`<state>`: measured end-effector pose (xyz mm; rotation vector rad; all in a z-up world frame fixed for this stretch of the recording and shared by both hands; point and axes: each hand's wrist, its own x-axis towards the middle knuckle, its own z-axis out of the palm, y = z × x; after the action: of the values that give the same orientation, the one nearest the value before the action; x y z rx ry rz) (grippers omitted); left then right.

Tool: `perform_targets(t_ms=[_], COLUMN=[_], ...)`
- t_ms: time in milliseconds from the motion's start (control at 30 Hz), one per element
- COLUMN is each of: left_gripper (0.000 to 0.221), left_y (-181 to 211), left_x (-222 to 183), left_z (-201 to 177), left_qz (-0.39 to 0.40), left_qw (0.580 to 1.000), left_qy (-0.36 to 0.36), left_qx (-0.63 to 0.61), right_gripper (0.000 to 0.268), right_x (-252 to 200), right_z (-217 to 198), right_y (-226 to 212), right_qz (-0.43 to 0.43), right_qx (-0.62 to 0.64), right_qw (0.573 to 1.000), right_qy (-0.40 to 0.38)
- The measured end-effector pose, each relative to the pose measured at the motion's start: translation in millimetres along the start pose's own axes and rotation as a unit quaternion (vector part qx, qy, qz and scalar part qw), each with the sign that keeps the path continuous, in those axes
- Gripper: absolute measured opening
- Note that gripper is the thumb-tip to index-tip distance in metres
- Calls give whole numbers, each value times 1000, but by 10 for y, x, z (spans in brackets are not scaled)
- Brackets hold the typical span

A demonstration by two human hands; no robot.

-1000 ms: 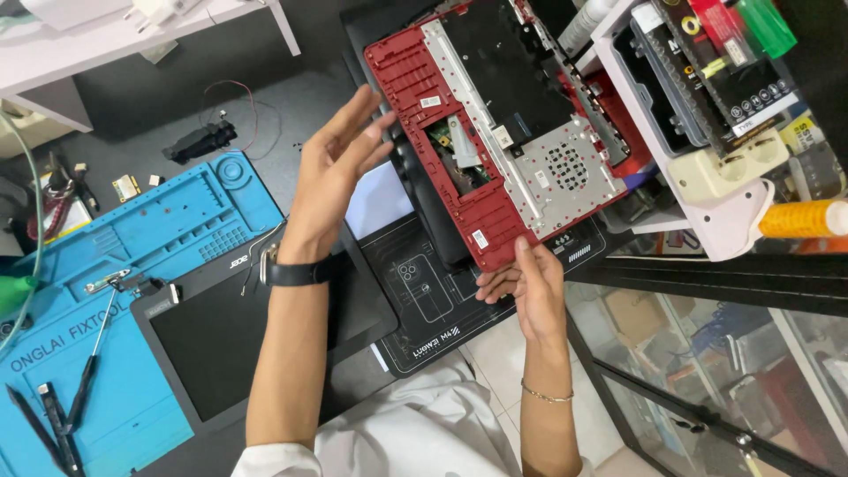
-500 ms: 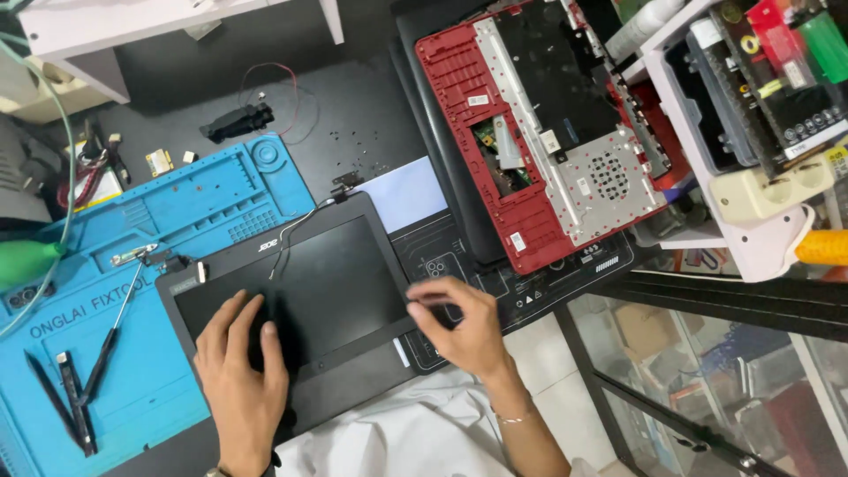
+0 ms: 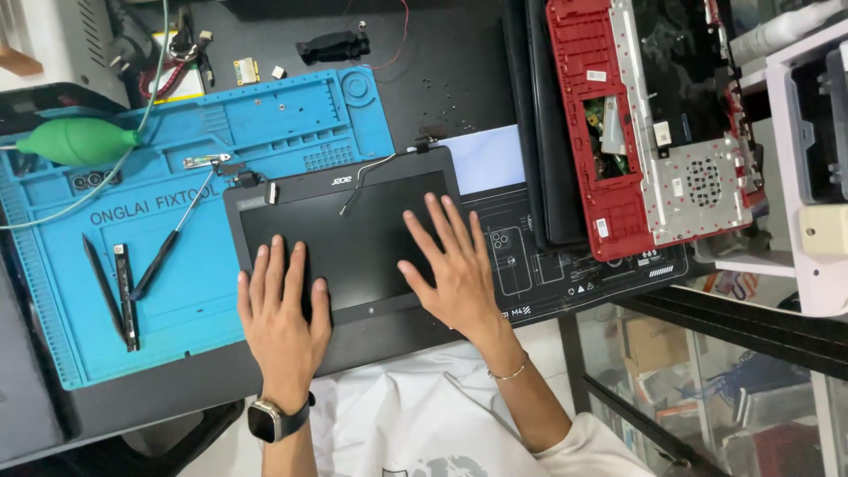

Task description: Disassembling a laptop to access internal components and the screen assembly.

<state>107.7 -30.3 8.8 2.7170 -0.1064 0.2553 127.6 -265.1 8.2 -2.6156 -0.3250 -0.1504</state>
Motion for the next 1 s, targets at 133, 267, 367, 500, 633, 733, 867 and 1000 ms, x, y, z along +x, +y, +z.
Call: perform_targets(t_ms=[133,267,367,500,633,733,867,1000], left_gripper=[47,49,50,53,55,54,50,49], left_y=[-109,-119,-136,-172,-176,-168,-214,-274], left_x=[-31,-50,-50,-60,-52,-58,-32,-61], left_z=[-7,-33,-17,-39,-109,-189,-198,-164], left_qz=[-41,-80,-89,-89,-97,-118,-134,-165], left_qw=[999,993,989,987,982,969,933,873], left_qy=[24,62,76,79,79,81,97,117], left_qx=[-17,-66,-89,-108,-143,-203,-320,-445], right_gripper=[66,73,72,61,56,52,66,83], right_x=[-4,-34,-29,-2,-72,-144,-117,-22], right_z=[27,97,42,-57,-43,16,-12,-217], right_y=[37,78,97,57,160,278,368,246], right_qz=[47,75,81,117,119,97,121,180], right_qx=[7,46,65,131,200,328,549,607], right_qw=[999,994,992,982,968,931,816,768], right_qy=[19,59,70,76,95,127,136,95])
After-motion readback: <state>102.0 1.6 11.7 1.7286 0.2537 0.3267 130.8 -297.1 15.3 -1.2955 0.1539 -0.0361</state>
